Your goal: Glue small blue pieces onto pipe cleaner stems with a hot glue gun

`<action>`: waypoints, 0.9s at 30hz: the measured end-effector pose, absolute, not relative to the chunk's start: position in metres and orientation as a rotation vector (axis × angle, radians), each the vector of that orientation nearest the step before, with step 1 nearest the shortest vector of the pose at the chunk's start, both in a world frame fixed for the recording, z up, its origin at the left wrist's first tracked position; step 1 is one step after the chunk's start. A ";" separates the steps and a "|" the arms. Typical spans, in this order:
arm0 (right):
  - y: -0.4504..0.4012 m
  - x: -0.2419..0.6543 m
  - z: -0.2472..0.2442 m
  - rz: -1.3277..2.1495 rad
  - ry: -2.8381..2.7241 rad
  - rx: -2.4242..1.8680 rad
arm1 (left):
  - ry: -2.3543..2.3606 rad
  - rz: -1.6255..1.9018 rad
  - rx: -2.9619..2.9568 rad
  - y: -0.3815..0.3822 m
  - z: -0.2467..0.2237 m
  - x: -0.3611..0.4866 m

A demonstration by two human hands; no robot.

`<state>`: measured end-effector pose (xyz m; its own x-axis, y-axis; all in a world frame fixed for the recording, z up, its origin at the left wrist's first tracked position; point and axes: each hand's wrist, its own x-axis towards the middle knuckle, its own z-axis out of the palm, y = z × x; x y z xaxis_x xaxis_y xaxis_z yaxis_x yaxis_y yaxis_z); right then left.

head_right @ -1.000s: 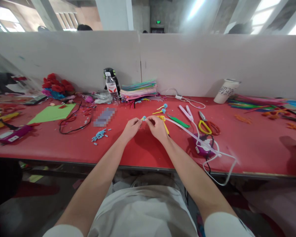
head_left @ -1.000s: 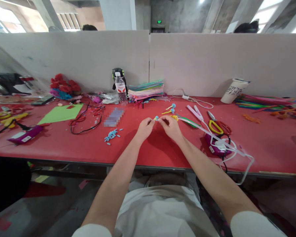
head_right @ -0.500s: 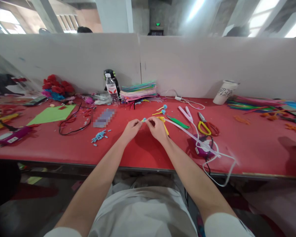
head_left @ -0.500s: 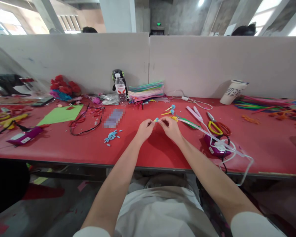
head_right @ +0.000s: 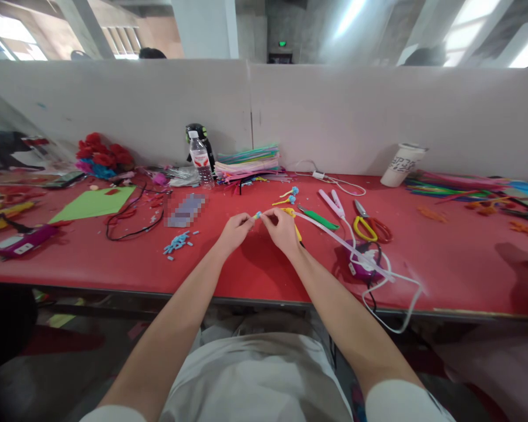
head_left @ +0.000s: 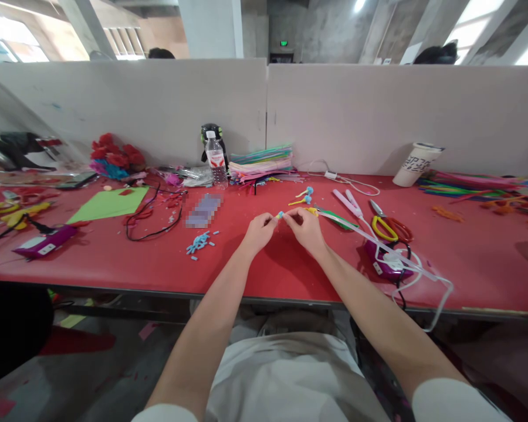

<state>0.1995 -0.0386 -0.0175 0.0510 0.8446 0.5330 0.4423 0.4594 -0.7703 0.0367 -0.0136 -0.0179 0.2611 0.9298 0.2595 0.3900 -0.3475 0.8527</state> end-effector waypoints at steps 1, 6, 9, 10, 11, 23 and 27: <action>-0.040 0.199 -0.017 0.442 -1.569 -1.154 | 1.191 1.035 1.871 -0.014 -0.018 0.036; -0.046 0.197 -0.012 0.431 -1.544 -1.153 | 1.162 1.063 1.846 -0.013 -0.016 0.033; -0.048 0.196 -0.013 0.480 -1.528 -1.162 | 1.140 1.079 1.798 -0.012 -0.013 0.030; -0.048 0.196 -0.014 0.512 -1.517 -1.158 | 1.128 1.079 1.784 -0.012 -0.013 0.029; -0.047 0.196 -0.015 0.550 -1.501 -1.151 | 1.114 1.077 1.774 -0.012 -0.012 0.028; -0.046 0.195 -0.016 0.842 -1.367 -1.096 | 1.008 1.076 1.810 -0.017 -0.006 0.024; -0.044 0.196 -0.018 0.817 -1.389 -1.108 | 1.005 1.060 1.830 -0.016 -0.007 0.023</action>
